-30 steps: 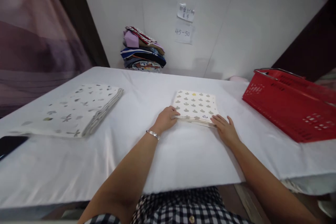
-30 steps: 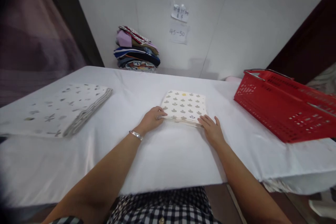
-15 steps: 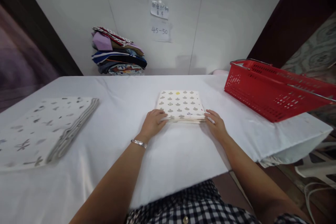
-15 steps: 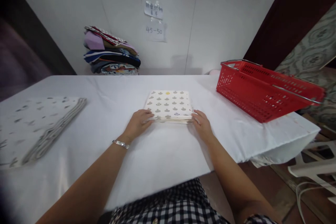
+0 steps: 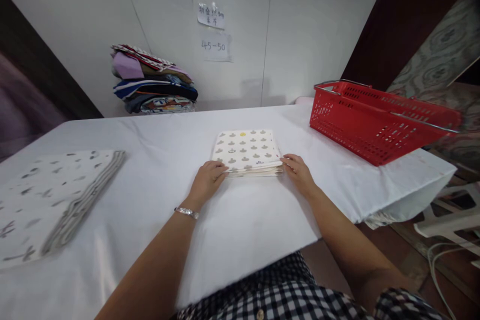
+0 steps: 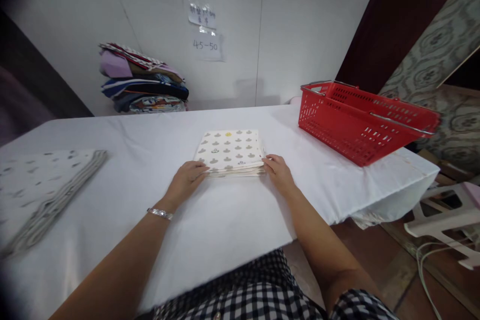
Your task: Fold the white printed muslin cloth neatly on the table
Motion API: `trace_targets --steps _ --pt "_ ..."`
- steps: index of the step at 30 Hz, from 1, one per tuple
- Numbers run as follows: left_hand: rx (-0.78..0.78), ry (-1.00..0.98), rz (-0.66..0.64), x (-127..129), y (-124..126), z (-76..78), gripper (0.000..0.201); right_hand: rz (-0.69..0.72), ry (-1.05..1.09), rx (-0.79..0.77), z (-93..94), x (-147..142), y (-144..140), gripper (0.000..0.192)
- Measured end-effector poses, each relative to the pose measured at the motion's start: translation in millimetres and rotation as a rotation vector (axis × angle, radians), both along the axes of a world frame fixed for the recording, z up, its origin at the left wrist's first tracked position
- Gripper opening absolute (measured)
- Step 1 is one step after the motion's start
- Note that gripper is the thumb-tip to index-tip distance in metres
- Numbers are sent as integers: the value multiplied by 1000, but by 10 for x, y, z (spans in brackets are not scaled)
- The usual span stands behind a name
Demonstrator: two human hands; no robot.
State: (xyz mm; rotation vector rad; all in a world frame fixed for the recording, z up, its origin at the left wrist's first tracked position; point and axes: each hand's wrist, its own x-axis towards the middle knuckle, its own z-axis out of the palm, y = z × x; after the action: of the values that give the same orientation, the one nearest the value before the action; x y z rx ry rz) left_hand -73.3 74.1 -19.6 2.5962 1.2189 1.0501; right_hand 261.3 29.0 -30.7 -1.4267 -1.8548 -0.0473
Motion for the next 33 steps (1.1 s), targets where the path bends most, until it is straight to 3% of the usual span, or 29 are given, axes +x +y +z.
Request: trace_targets --steps 5,10,16,24,28,33 --pt "8 -24 1 9 -1 2 21 -107 -75 16 49 -45 28 29" --pt "-4 -19 14 5 -5 -5 21 -34 -105 -155 53 -32 -53 28" --pt "-8 -24 20 2 -8 -5 20 -38 -73 -209 56 -33 -86 29" --pt "58 22 45 47 -33 -15 23 55 -189 52 77 -138 -74 31" --pt "108 30 43 197 -70 -19 27 180 -227 61 78 -284 -30 29" --pt "59 85 -1 331 -69 -3 24 167 -238 30 59 -356 47 25"
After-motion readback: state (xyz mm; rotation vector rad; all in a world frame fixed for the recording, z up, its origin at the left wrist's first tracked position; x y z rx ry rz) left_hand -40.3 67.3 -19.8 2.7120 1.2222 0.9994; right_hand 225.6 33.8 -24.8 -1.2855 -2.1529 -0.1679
